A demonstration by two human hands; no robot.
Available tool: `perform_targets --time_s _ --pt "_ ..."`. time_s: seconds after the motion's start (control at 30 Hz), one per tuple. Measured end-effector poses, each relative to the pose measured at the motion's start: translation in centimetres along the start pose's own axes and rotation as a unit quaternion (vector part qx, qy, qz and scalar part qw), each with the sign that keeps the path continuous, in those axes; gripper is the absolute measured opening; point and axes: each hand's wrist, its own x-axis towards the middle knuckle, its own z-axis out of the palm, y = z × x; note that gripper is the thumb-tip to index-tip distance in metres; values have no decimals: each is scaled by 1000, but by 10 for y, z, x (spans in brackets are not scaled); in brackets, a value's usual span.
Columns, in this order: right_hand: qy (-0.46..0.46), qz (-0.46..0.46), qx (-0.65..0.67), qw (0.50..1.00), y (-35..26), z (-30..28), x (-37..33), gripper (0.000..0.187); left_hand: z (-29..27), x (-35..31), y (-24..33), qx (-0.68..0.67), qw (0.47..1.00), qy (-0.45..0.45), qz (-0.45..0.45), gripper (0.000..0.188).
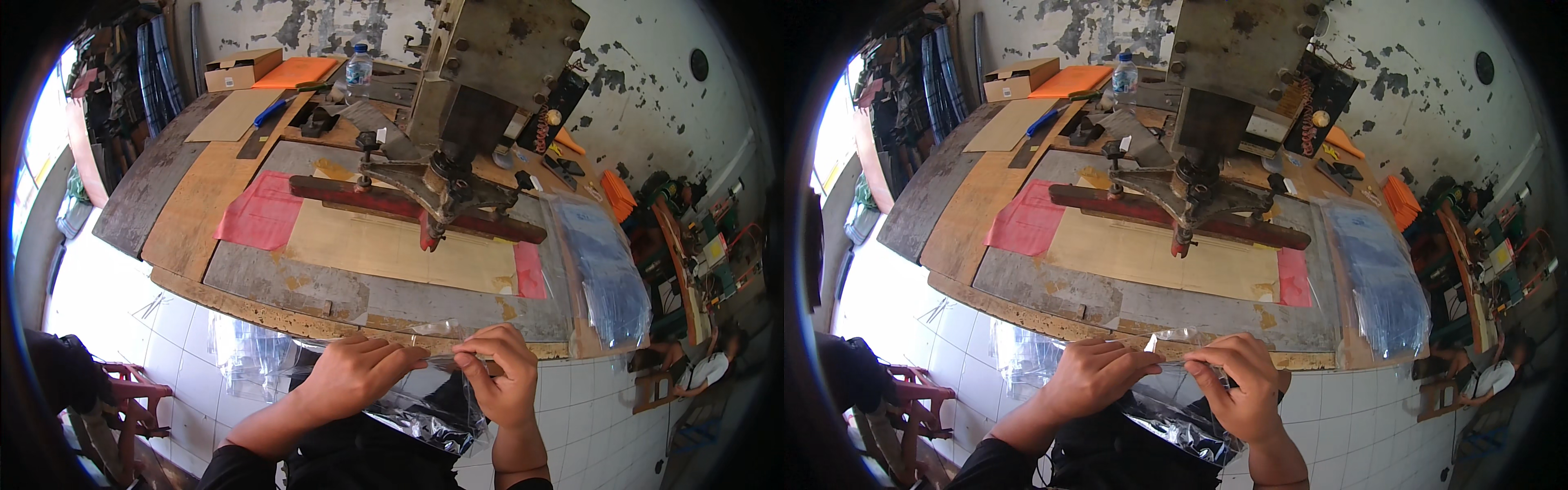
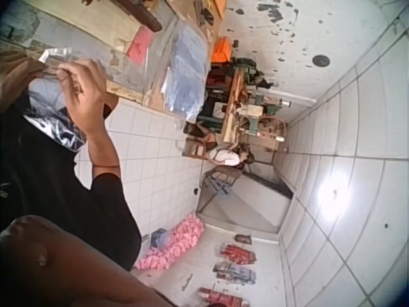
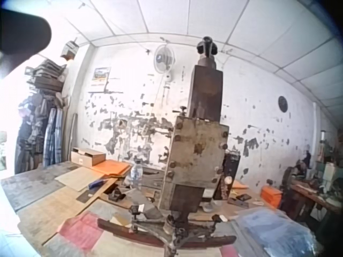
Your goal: The person picks up a plastic sheet by hand, unfolds and separates its layers, and aligns it on the worktable under the press machine.
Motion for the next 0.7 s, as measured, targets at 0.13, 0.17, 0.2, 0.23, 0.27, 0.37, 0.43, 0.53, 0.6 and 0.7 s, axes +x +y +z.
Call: perform_targets --time_s 0.13,0.17,0.2,0.23,0.27,0.37,0.43,0.53,0.6,0.7 --pt "5 6 17 1000 0 2 0 9 0 0 0 4 1000 -3 -1 24" --pt "7 10 25 1000 0 2 0 8 0 0 0 11 1000 -7 1 25" --pt "7 11 25 1000 3 2 0 8 0 0 0 19 1000 -12 4 26" --pt "3 0 40 999 7 4 1 7 0 1 0 19 1000 -12 3 26" --pt "-1 -11 57 998 13 6 2 6 -1 2 1 31 999 -8 5 26" --pt "79 115 179 974 36 16 -15 10 -4 -1 2 68 997 -34 -15 26" --pt "110 144 244 953 53 17 -18 15 -12 -3 2 97 992 -63 -40 27" --pt "195 106 212 952 93 9 -27 16 -24 2 -2 144 984 -64 -83 12" --pt "192 102 208 954 104 11 -32 19 -25 2 -21 151 985 -51 -72 11" --pt "195 122 180 956 124 10 -39 23 -21 3 -53 164 984 -29 -61 5"
